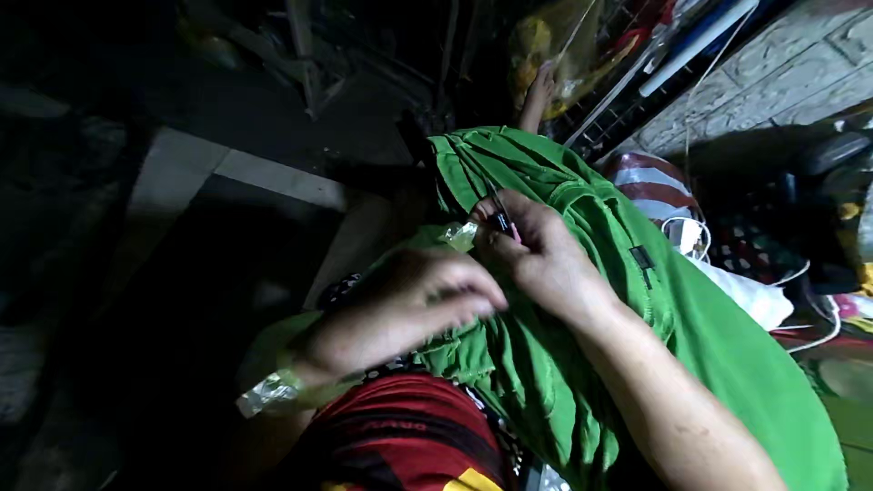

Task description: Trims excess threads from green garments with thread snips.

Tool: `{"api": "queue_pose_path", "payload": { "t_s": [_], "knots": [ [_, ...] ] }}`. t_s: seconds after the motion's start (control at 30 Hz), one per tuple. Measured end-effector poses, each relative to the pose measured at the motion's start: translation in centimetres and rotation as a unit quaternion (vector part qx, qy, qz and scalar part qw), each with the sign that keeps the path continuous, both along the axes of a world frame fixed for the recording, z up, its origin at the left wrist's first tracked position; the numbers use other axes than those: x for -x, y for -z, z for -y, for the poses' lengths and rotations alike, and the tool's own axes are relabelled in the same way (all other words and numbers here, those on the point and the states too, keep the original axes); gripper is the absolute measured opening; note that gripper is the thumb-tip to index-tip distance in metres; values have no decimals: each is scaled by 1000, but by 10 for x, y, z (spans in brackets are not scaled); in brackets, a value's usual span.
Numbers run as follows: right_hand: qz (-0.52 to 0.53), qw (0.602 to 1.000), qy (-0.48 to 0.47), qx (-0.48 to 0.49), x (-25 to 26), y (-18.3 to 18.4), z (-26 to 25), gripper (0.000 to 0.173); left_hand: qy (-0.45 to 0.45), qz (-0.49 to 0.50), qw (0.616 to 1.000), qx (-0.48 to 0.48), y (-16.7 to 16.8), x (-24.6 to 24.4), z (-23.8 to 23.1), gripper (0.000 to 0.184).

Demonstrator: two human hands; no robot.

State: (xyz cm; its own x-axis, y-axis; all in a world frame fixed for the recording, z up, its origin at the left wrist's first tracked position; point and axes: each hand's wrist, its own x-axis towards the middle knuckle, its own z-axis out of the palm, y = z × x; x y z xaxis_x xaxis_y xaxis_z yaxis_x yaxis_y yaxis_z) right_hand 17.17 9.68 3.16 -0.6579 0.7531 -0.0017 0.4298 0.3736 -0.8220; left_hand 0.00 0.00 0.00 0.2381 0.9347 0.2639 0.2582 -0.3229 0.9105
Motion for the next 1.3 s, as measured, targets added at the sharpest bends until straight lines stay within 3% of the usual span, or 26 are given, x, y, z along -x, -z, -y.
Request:
{"api": "queue_pose_path", "payload": {
  "t_s": [0.07,0.13,0.23,0.33,0.47,0.53,0.67,0.7,0.73,0.8,0.83,0.9,0.97,1.03,1.13,1.23,1.3],
  "knots": [
    [-39,999,0,-11,-3,2,5,9,-155,-38,987,26,17,6,-10,14],
    [-72,997,-3,-3,-3,5,9,8,-218,-93,971,21,35,8,-19,12],
    [-101,994,-15,33,0,7,12,7,-262,-161,951,-31,62,13,-30,11],
    [-132,988,3,79,-3,10,11,8,-279,-194,940,-16,76,18,-34,13],
    [-178,974,17,136,-7,19,3,12,-321,-159,931,70,70,26,-32,21],
    [-194,969,29,149,-7,22,2,13,-359,-132,923,39,70,26,-28,23],
    [-217,964,51,143,-6,22,4,11,-297,-134,935,-142,86,-2,-23,14],
    [-206,970,37,126,-5,21,7,11,-279,-175,938,-108,87,-6,-22,13],
    [-184,978,12,101,-5,19,12,10,-248,-228,941,-5,81,-7,-20,13],
    [-95,991,-77,48,-6,11,21,13,-136,-295,902,285,58,2,-19,27],
    [-30,991,-127,34,-7,6,24,19,-130,-304,887,321,57,8,-13,35],
    [76,981,-180,-14,-12,-4,22,31,-146,-269,906,292,65,25,-9,38],
    [87,979,-119,-141,-24,-9,10,38,-103,-282,911,281,61,39,-20,28],
    [90,971,-16,-220,-41,-17,-15,30,-70,-283,924,247,51,44,-18,19],
    [149,966,112,-180,-70,-18,-46,15,-56,-234,963,126,48,39,-14,19],
    [210,963,129,-113,-87,-7,-44,32,-102,-180,977,43,41,14,-29,23],
    [207,965,126,-97,-91,-1,-32,32,-141,-122,982,9,37,-10,-47,17]
  ]
}}
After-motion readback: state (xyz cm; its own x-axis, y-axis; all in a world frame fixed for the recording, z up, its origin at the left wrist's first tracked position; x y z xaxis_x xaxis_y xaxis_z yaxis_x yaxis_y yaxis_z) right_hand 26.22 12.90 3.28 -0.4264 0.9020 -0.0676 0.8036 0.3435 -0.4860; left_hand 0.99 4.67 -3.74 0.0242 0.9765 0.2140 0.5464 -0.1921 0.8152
